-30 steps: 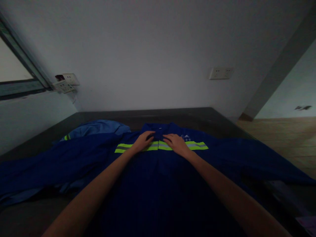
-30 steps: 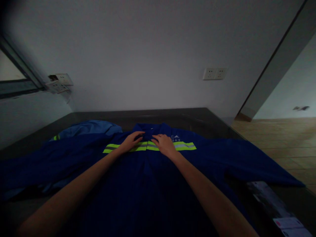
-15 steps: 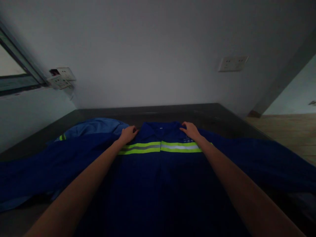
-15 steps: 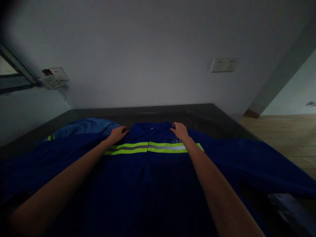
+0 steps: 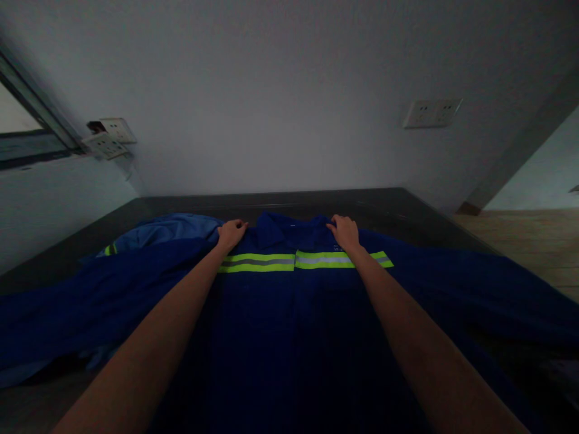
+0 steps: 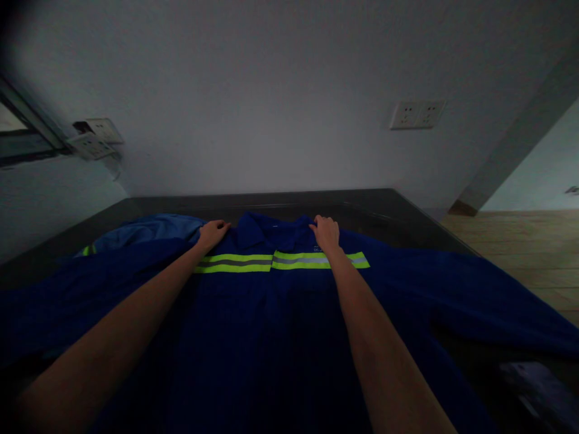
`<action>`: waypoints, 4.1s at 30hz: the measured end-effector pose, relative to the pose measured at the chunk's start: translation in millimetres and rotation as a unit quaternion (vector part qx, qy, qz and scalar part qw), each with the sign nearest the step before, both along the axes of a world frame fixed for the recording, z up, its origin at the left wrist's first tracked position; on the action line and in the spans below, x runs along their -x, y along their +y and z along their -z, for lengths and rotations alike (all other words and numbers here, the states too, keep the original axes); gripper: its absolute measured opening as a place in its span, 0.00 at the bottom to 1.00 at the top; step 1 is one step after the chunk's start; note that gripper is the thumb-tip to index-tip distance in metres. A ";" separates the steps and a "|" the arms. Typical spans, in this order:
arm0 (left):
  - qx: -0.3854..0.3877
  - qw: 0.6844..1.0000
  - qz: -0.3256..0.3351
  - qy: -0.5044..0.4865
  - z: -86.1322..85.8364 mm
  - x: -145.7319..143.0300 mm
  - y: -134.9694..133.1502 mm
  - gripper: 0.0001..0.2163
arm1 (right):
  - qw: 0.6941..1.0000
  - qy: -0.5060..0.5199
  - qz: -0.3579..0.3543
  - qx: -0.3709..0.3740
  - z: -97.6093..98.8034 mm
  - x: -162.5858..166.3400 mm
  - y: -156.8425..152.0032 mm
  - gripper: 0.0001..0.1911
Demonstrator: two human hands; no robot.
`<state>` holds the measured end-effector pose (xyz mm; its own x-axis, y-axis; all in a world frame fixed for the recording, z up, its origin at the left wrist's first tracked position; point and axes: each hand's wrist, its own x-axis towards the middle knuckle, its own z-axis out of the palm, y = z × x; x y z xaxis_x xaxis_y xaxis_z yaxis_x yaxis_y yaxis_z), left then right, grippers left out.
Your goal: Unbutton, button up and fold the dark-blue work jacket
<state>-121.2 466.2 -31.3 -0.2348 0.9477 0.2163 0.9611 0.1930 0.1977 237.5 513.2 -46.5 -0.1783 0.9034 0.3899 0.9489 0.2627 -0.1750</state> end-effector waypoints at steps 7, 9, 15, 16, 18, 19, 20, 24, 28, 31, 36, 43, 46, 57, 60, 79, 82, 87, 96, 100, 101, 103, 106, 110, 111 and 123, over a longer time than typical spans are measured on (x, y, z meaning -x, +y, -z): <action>-0.044 0.998 0.010 0.052 15.4 -9.0 -8.4 0.14 | 1.000 -0.006 0.001 0.001 1.3 2.1 -9.2 0.14; -0.068 0.996 0.008 0.060 10.5 -13.9 -12.7 0.14 | 1.000 0.004 0.004 -0.008 -5.1 2.0 -12.5 0.16; -0.118 0.983 0.127 0.054 2.4 -54.5 -27.0 0.17 | 0.999 0.018 -0.041 0.003 -11.3 13.5 -26.1 0.22; -0.097 0.983 0.150 0.046 5.4 -63.3 -28.6 0.19 | 0.998 0.013 -0.055 0.015 -7.8 16.6 -28.5 0.22; -0.033 0.985 0.166 0.028 14.6 -78.1 -30.7 0.25 | 0.997 0.004 -0.072 0.042 1.9 21.9 -32.9 0.25; -0.006 0.986 0.165 0.020 19.7 -83.2 -31.3 0.27 | 0.996 0.000 -0.074 0.054 7.1 23.6 -34.6 0.26; 0.013 0.986 0.163 0.015 24.5 -86.7 -31.8 0.29 | 0.995 -0.003 -0.075 0.065 12.0 24.6 -36.0 0.28; 0.017 0.986 0.168 0.012 34.4 -87.8 -31.0 0.30 | 0.993 -0.012 -0.072 0.089 22.0 24.1 -36.7 0.30; 0.008 0.985 0.174 0.003 32.5 -83.5 -24.5 0.30 | 0.993 -0.016 -0.070 0.095 21.1 24.6 -31.5 0.30; 0.004 0.985 0.175 -0.002 32.3 -82.0 -17.4 0.29 | 0.993 -0.015 -0.068 0.092 21.1 26.7 -26.4 0.29; -0.019 0.984 0.177 -0.009 32.0 -82.2 -13.9 0.29 | 0.995 0.003 -0.065 0.069 19.1 29.0 -25.0 0.27; -0.161 0.963 0.212 -0.029 1.0 -99.3 -59.2 0.16 | 0.995 0.058 -0.085 -0.003 -20.3 29.7 -68.5 0.19; -0.143 0.953 0.253 -0.087 -10.8 -111.6 -102.4 0.13 | 0.988 0.064 -0.140 -0.006 -34.0 28.2 -113.5 0.14; 0.006 0.899 0.396 -0.189 -24.1 -141.1 -237.2 0.08 | 0.941 0.135 -0.267 0.159 -50.2 27.0 -272.4 0.04; 0.005 0.911 0.374 -0.173 -13.7 -144.2 -244.2 0.08 | 0.960 0.059 -0.227 0.152 -47.7 33.3 -287.6 0.03; -0.009 0.955 0.243 -0.173 -3.4 -161.7 -247.5 0.05 | 0.986 0.012 -0.060 0.153 -31.2 49.7 -291.3 0.12; -0.006 0.955 0.238 -0.177 -2.4 -162.7 -246.3 0.05 | 0.988 0.010 -0.052 0.146 -30.5 52.4 -291.8 0.11; 0.003 0.955 0.240 -0.173 -1.6 -163.8 -241.5 0.02 | 0.985 0.033 -0.070 0.154 -30.9 47.4 -284.2 0.07; -0.001 0.958 0.233 -0.166 -12.2 -171.1 -235.2 0.02 | 0.961 0.187 -0.115 0.166 -38.8 32.9 -254.3 0.05; -0.008 0.960 0.218 -0.174 -13.0 -173.4 -235.0 0.03 | 0.944 0.240 -0.124 0.188 -33.2 32.1 -242.6 0.05; -0.010 0.960 0.216 -0.178 -12.1 -173.1 -235.6 0.03 | 0.940 0.251 -0.126 0.195 -31.0 32.0 -241.0 0.05; -0.015 0.958 0.214 -0.191 -9.5 -171.7 -237.1 0.02 | 0.930 0.272 -0.132 0.210 -27.2 31.6 -238.9 0.05; -0.024 0.954 0.209 -0.214 -5.6 -169.4 -238.0 0.02 | 0.913 0.299 -0.146 0.235 -24.8 30.5 -236.9 0.05; -0.032 0.949 0.201 -0.240 -2.0 -167.9 -236.9 0.02 | 0.886 0.345 -0.152 0.270 -23.8 29.3 -234.6 0.05; -0.033 0.948 0.201 -0.243 -1.6 -167.9 -236.7 0.02 | 0.878 0.359 -0.151 0.279 -23.3 29.1 -234.1 0.06; -0.044 0.937 0.186 -0.291 -7.2 -170.7 -239.4 0.01 | 0.808 0.459 -0.132 0.345 -22.8 26.8 -232.8 0.03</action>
<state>49.5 226.8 -24.1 0.0068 0.9719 0.2352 0.6828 -0.1764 0.7090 210.7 280.4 -23.7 -0.3219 0.9400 -0.1135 0.2639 -0.0261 -0.9642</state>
